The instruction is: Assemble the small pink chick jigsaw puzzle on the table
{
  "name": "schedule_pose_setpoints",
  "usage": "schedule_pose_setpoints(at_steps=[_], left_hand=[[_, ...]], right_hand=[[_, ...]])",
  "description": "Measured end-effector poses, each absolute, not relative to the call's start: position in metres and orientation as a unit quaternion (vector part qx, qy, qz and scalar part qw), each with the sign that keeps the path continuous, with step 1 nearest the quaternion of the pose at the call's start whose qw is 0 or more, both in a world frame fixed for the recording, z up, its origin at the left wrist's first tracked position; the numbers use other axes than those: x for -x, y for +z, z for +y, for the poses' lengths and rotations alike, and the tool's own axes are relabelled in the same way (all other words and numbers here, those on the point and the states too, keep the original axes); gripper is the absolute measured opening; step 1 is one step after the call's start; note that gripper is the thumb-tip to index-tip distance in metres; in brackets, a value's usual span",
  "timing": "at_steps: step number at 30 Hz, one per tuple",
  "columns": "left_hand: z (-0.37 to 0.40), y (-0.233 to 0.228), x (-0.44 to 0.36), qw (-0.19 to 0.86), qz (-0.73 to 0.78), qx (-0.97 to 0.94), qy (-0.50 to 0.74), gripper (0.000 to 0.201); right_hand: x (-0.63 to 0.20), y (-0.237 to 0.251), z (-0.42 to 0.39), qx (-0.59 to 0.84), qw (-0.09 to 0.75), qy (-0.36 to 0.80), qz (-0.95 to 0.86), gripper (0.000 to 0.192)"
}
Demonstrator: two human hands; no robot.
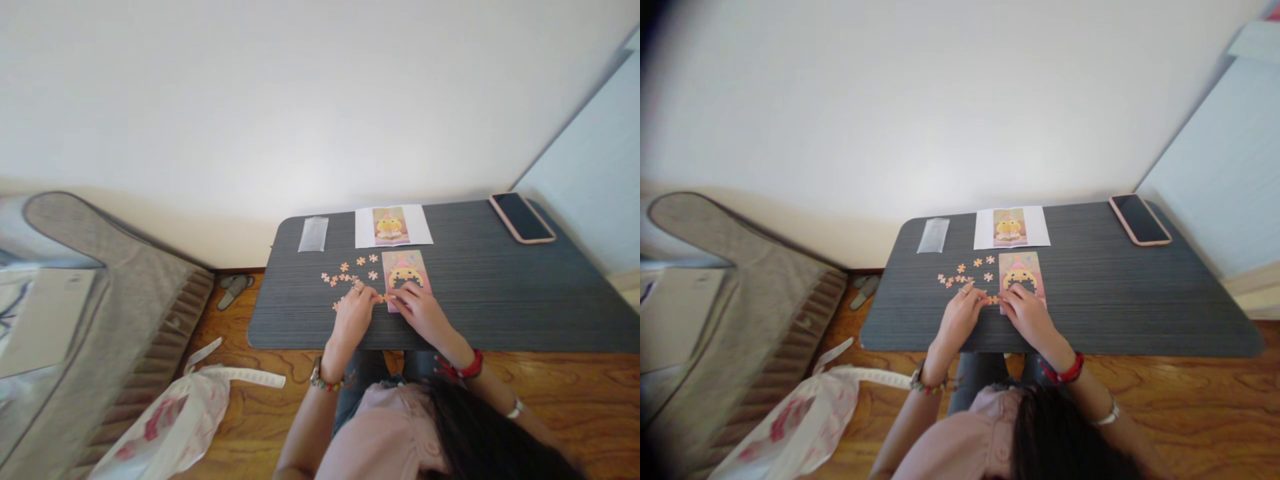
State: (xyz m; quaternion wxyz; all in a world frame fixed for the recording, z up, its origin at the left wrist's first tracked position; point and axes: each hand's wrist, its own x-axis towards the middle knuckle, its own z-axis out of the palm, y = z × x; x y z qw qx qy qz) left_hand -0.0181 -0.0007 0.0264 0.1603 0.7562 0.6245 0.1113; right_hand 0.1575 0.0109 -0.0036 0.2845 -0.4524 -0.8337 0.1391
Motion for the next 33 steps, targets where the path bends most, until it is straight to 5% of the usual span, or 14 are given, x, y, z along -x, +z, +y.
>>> schedule_pose_setpoints(at_steps=[12, 20, 29, 33], left_hand=[[0.017, 0.020, -0.008, 0.148, 0.592, -0.782, 0.126, 0.018], [0.032, 0.013, -0.024, 0.141, 0.624, -0.764, 0.084, 0.021], [0.030, 0.014, -0.026, 0.154, 0.640, -0.746, 0.106, 0.022], [0.027, 0.016, -0.028, 0.150, 0.653, -0.736, 0.100, 0.025]], right_hand=[[-0.185, -0.019, 0.025, 0.498, 0.331, 0.126, -0.792, 0.025], [-0.188, -0.027, 0.043, 0.555, 0.245, 0.072, -0.791, 0.023], [-0.186, -0.025, 0.038, 0.539, 0.292, 0.078, -0.786, 0.025], [-0.182, -0.020, 0.031, 0.578, 0.249, 0.039, -0.776, 0.023]])
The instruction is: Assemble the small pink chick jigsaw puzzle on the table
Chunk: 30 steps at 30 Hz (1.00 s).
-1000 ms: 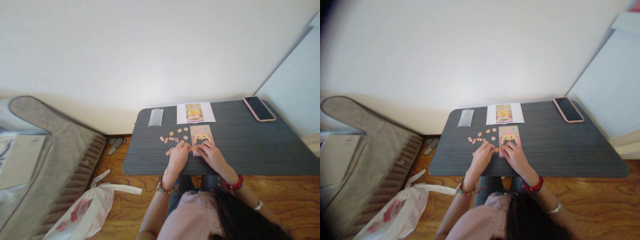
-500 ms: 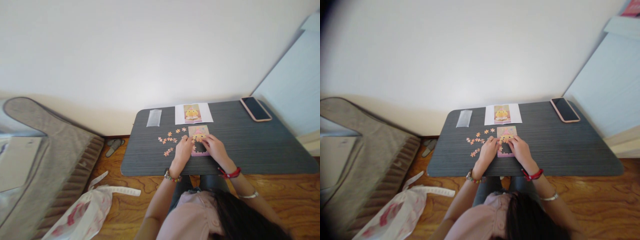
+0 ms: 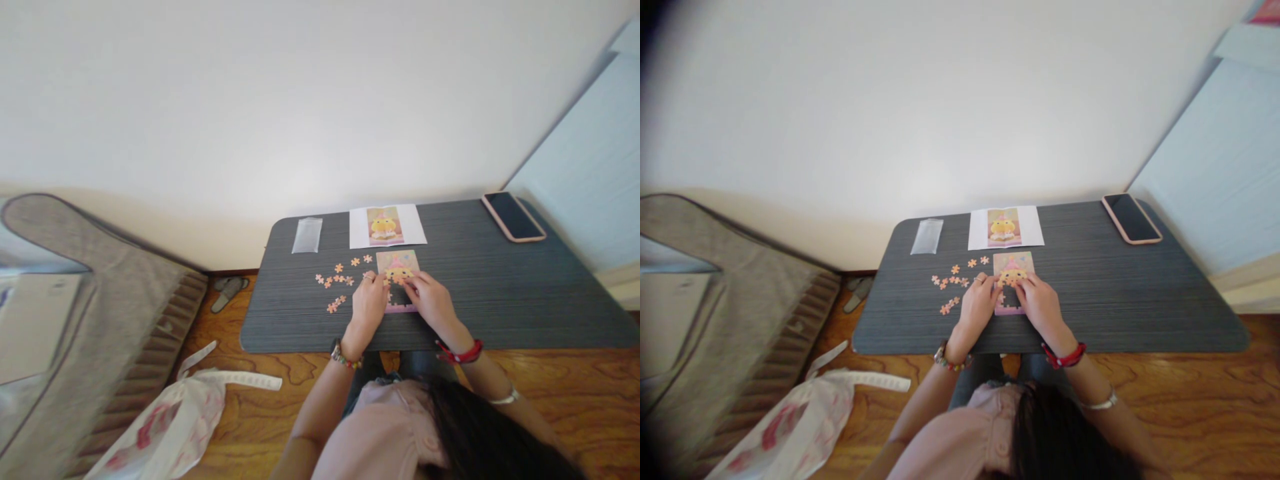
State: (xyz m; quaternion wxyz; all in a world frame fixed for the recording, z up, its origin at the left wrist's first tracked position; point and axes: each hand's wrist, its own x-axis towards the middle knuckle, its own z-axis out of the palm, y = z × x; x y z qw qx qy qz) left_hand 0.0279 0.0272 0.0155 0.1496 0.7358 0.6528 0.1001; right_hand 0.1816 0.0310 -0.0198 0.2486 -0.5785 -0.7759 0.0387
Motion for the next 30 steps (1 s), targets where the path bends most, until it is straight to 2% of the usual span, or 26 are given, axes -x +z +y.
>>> schedule_pose_setpoints(at_steps=[6, 16, 30], left_hand=[[0.021, 0.013, -0.033, 0.158, 0.646, -0.745, 0.059, 0.026], [0.019, 0.010, -0.030, 0.158, 0.649, -0.743, 0.041, 0.026], [0.021, 0.011, -0.029, 0.153, 0.631, -0.760, 0.022, 0.029]], right_hand=[[-0.165, -0.012, 0.024, 0.625, 0.156, -0.004, -0.765, 0.025], [-0.156, -0.013, 0.021, 0.633, 0.179, -0.047, -0.751, 0.026], [-0.150, -0.011, 0.022, 0.636, 0.121, 0.017, -0.762, 0.027]])
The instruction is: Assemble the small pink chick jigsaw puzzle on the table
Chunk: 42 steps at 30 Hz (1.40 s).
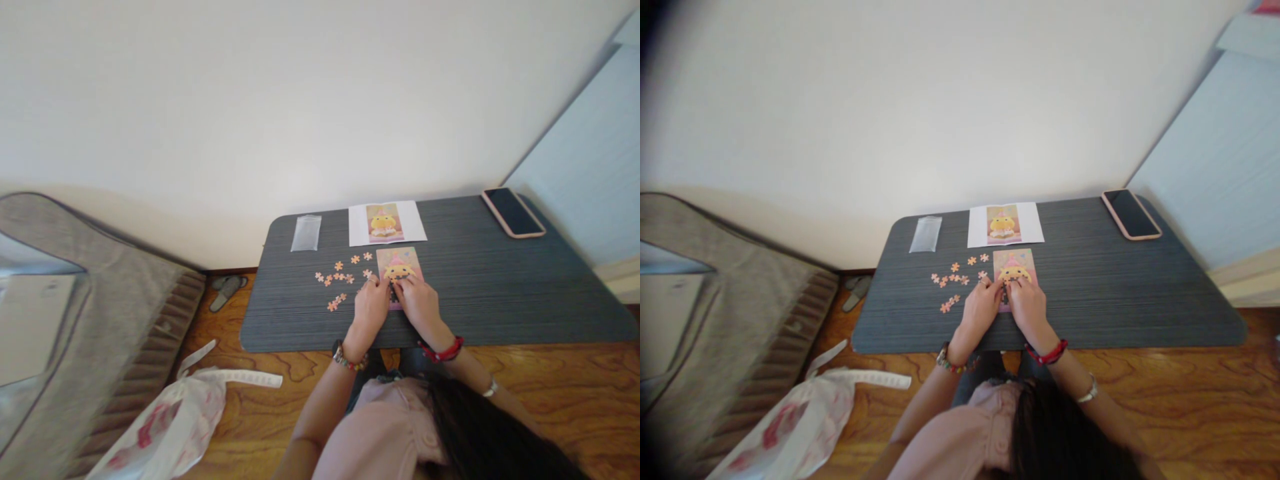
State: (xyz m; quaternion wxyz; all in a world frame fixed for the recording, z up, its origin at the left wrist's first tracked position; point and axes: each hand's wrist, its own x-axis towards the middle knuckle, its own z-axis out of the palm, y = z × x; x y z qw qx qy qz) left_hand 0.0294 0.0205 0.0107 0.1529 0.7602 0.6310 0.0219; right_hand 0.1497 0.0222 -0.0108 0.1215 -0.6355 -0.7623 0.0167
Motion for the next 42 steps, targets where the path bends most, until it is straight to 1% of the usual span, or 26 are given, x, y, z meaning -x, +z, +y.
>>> schedule_pose_setpoints(at_steps=[5, 12, 17, 22, 25, 28, 31, 36, 39, 42], left_hand=[[0.020, 0.011, -0.029, 0.149, 0.631, -0.761, 0.018, 0.030], [0.018, 0.012, -0.029, 0.146, 0.638, -0.755, 0.024, 0.029], [0.017, 0.010, -0.029, 0.143, 0.642, -0.752, 0.030, 0.028], [0.017, 0.008, -0.028, 0.145, 0.643, -0.751, 0.040, 0.029], [0.017, 0.006, -0.026, 0.152, 0.644, -0.747, 0.064, 0.028], [0.020, 0.004, -0.022, 0.162, 0.634, -0.746, 0.123, 0.029], [0.026, 0.004, -0.017, 0.193, 0.611, -0.741, 0.200, 0.026], [0.034, 0.009, -0.012, 0.315, 0.565, -0.713, 0.273, 0.013], [0.034, 0.010, -0.012, 0.378, 0.549, -0.683, 0.298, 0.015], [0.030, 0.007, -0.014, 0.421, 0.545, -0.641, 0.339, 0.018]], right_hand=[[-0.152, -0.015, 0.023, 0.625, 0.117, 0.024, -0.772, 0.026], [-0.162, -0.020, 0.028, 0.610, 0.167, 0.059, -0.772, 0.022], [-0.163, -0.018, 0.031, 0.591, 0.145, 0.079, -0.789, 0.019], [-0.159, -0.021, 0.033, 0.600, 0.151, 0.077, -0.782, 0.016], [-0.161, -0.023, 0.035, 0.596, 0.150, 0.088, -0.784, 0.014], [-0.166, -0.022, 0.036, 0.581, 0.162, 0.098, -0.792, 0.013], [-0.174, -0.015, 0.035, 0.540, 0.187, 0.109, -0.813, 0.014], [-0.184, 0.001, 0.031, 0.464, 0.195, 0.107, -0.857, 0.016], [-0.189, 0.005, 0.030, 0.452, 0.205, 0.102, -0.862, 0.018], [-0.192, 0.001, 0.027, 0.461, 0.248, 0.117, -0.844, 0.019]])
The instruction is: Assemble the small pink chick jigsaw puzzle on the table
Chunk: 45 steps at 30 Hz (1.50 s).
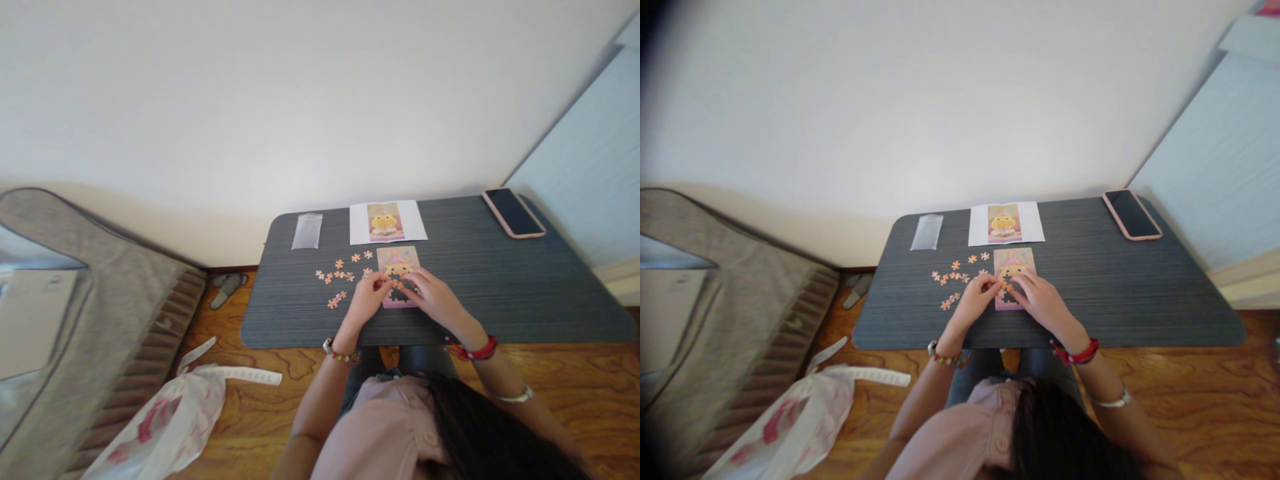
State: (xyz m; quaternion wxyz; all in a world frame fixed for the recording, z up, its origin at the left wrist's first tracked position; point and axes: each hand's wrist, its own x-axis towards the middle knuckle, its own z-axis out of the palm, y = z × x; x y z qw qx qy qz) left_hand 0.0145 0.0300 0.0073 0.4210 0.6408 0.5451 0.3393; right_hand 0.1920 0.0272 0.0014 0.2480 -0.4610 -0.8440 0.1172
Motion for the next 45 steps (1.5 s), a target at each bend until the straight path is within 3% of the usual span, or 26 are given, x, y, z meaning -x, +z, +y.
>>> schedule_pose_setpoints(at_steps=[7, 15, 30, 38, 45], left_hand=[[0.020, 0.000, -0.018, 0.452, 0.550, -0.596, 0.371, 0.018], [0.015, 0.003, -0.021, 0.324, 0.591, -0.669, 0.314, 0.007], [0.015, 0.002, -0.022, 0.228, 0.596, -0.719, 0.274, 0.013], [0.040, 0.001, -0.040, 0.152, 0.620, -0.758, 0.134, 0.020], [0.045, -0.006, -0.046, 0.124, 0.622, -0.768, 0.087, 0.023]], right_hand=[[-0.187, -0.007, 0.019, 0.486, 0.307, 0.123, -0.809, 0.021], [-0.190, -0.013, 0.021, 0.498, 0.291, 0.122, -0.808, 0.023], [-0.188, -0.017, 0.023, 0.501, 0.326, 0.112, -0.794, 0.024], [-0.197, -0.029, 0.045, 0.537, 0.281, 0.101, -0.789, 0.020], [-0.196, -0.034, 0.048, 0.559, 0.230, 0.089, -0.792, 0.019]])
